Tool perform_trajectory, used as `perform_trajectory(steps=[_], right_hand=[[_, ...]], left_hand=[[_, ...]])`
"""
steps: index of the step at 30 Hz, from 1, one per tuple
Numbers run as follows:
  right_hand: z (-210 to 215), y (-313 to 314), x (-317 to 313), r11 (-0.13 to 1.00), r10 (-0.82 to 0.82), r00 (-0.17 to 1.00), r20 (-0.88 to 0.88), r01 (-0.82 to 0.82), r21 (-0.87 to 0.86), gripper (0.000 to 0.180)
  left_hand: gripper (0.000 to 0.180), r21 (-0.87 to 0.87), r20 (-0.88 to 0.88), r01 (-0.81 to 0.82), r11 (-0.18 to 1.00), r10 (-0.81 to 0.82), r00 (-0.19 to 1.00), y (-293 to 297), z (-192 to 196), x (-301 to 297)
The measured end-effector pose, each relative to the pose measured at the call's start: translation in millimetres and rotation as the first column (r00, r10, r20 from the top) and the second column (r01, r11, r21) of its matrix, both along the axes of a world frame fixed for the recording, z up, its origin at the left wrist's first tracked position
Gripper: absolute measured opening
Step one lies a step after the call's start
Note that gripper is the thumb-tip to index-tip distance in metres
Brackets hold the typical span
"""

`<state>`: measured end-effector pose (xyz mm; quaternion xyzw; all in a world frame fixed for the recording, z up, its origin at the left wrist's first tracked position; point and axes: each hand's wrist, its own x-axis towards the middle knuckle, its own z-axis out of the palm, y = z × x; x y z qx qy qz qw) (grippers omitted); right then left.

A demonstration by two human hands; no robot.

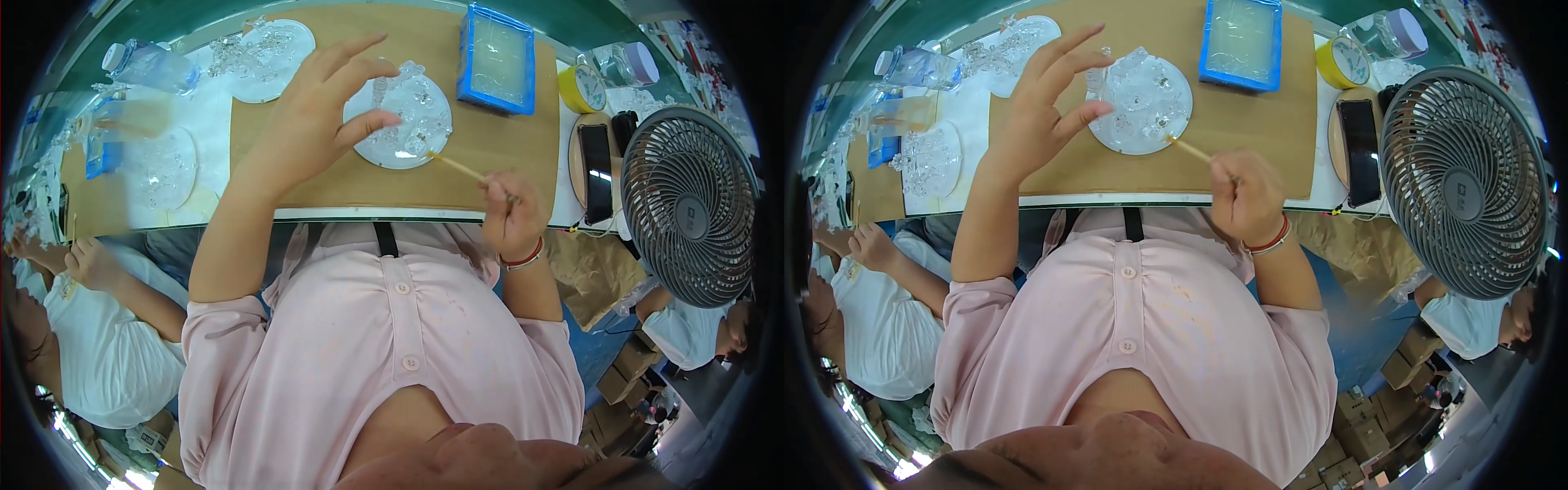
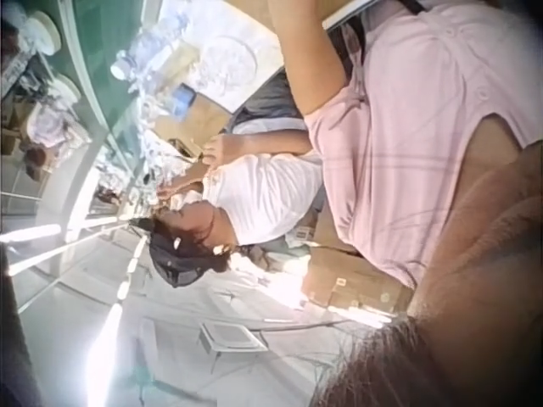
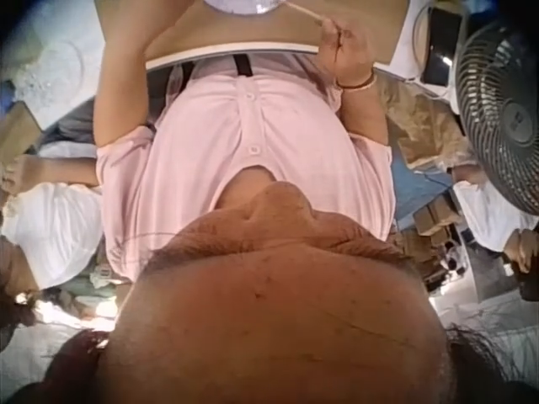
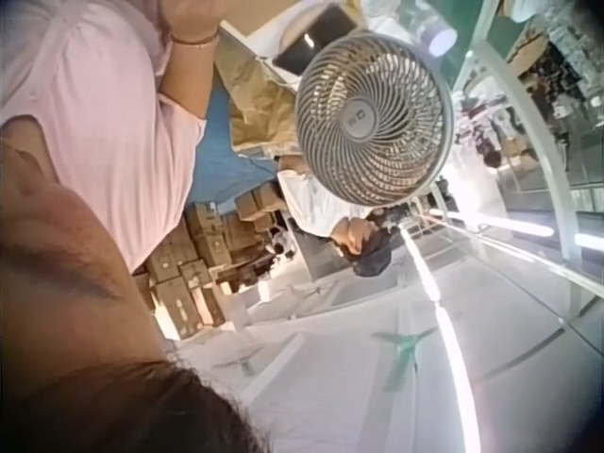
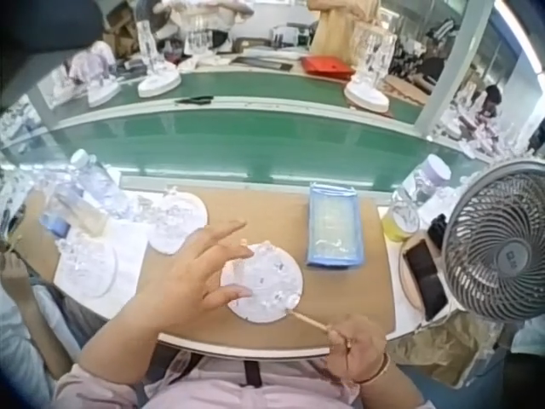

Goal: Applying glue to decorative crystal components with a brush on an assembly line.

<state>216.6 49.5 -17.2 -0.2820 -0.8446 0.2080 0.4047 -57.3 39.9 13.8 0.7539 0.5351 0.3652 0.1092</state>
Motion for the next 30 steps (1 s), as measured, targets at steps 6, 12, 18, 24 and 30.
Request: perform_trajectory(steps=[6,12,18,24,30], right_hand=[[-2,-2,0,0.998,-0.056,0.998,-0.006,0.056,0.038,0.003],[1,-13,-14,0.99,0.139,0.99,0.001,-0.139,0.015,0.009],[-10,-9,-22,0.973,0.133,0.987,0.085,-0.146,0.178,0.018],[-5,-14,-6,0.988,0.12,0.991,0.062,-0.125,0.088,0.012],[-6,-13,2,1.0,0.026,0.999,0.022,-0.026,0.018,0.006]], left_hand=[[0.075,-0.243,0.296,0.23,0.942,-0.154,0.943,1,-12,-12],[0.075,-0.211,0.334,0.22,0.952,-0.142,0.932,-3,-19,-10],[0.073,-0.192,0.332,0.066,0.979,0.001,0.943,-15,-22,7],[0.073,-0.129,0.339,-0.047,0.991,0.089,0.936,-21,-30,18],[0.077,-0.089,0.352,-0.104,0.991,0.128,0.927,-22,-37,34]])
